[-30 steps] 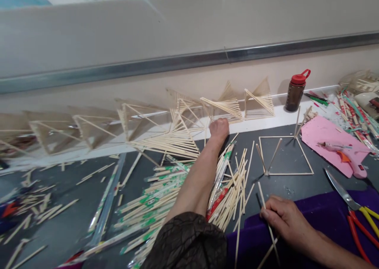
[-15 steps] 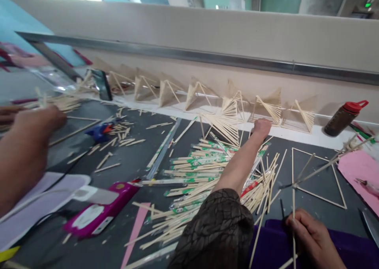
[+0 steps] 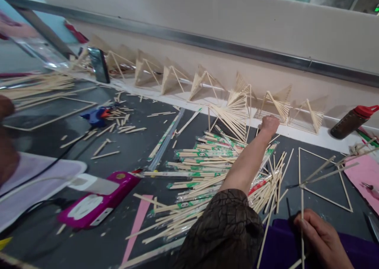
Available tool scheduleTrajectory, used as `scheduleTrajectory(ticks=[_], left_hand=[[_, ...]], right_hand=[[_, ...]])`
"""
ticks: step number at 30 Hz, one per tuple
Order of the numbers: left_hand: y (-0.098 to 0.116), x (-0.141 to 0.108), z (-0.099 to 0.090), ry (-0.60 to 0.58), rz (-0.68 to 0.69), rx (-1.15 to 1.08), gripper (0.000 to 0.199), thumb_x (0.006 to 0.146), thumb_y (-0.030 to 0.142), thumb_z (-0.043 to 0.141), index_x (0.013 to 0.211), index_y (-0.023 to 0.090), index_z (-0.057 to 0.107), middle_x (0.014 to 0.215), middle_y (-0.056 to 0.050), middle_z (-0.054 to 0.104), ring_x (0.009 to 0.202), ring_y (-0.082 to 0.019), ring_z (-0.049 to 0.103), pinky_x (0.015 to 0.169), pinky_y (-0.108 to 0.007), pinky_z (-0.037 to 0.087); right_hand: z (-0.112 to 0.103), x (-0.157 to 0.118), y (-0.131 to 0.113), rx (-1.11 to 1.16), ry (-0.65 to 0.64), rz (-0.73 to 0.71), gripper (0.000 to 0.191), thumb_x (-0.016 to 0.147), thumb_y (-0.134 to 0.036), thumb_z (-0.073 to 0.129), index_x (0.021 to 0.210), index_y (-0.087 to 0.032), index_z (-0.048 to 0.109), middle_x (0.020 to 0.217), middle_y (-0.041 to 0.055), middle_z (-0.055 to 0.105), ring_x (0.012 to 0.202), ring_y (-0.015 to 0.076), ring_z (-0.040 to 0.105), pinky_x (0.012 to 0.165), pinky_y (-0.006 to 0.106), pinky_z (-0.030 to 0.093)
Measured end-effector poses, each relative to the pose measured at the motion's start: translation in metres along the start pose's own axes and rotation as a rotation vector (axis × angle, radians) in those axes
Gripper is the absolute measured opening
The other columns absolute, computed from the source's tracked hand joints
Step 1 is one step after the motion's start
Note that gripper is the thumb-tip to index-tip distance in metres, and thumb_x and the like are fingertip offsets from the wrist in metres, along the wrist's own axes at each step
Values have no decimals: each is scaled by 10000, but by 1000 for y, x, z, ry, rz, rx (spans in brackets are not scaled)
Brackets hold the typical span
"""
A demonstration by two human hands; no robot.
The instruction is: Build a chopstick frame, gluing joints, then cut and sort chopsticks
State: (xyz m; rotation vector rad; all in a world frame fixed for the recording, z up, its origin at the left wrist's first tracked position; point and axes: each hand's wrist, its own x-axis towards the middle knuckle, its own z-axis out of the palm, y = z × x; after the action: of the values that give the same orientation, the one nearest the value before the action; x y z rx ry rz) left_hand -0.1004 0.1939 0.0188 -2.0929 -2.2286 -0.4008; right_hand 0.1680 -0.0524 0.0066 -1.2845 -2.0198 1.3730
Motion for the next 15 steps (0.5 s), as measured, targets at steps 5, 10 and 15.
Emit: scheduleTrajectory(ticks=[5,10,15], left_hand=[[4,-5,-7,4,-51,49,387,898,23,374,1140,-23,672,1112,-299,638,1067,-331,658,838,-424,514],[8,-13,-15,-59,-50,61,452,907,7,293,1225,-62,606,1146,-330,622,1114,-364,636,877,-464,497],[9,-14,-20,-147,-83,106,473,903,24,282,1193,-37,651,1214,-307,597,1152,-384,605,928,-478,470]], right_hand=[[-4,7,5,-52,-55,-95,405,981,-506,426,803,-198,620,741,8,550,680,133,528,649,227,401],[-4,11,-7,-17,-28,-131,393,985,-456,423,743,-188,580,710,10,551,673,134,533,641,236,393],[-8,16,-19,32,2,-158,294,939,-337,476,689,-191,526,692,-2,537,674,123,522,658,239,382]])
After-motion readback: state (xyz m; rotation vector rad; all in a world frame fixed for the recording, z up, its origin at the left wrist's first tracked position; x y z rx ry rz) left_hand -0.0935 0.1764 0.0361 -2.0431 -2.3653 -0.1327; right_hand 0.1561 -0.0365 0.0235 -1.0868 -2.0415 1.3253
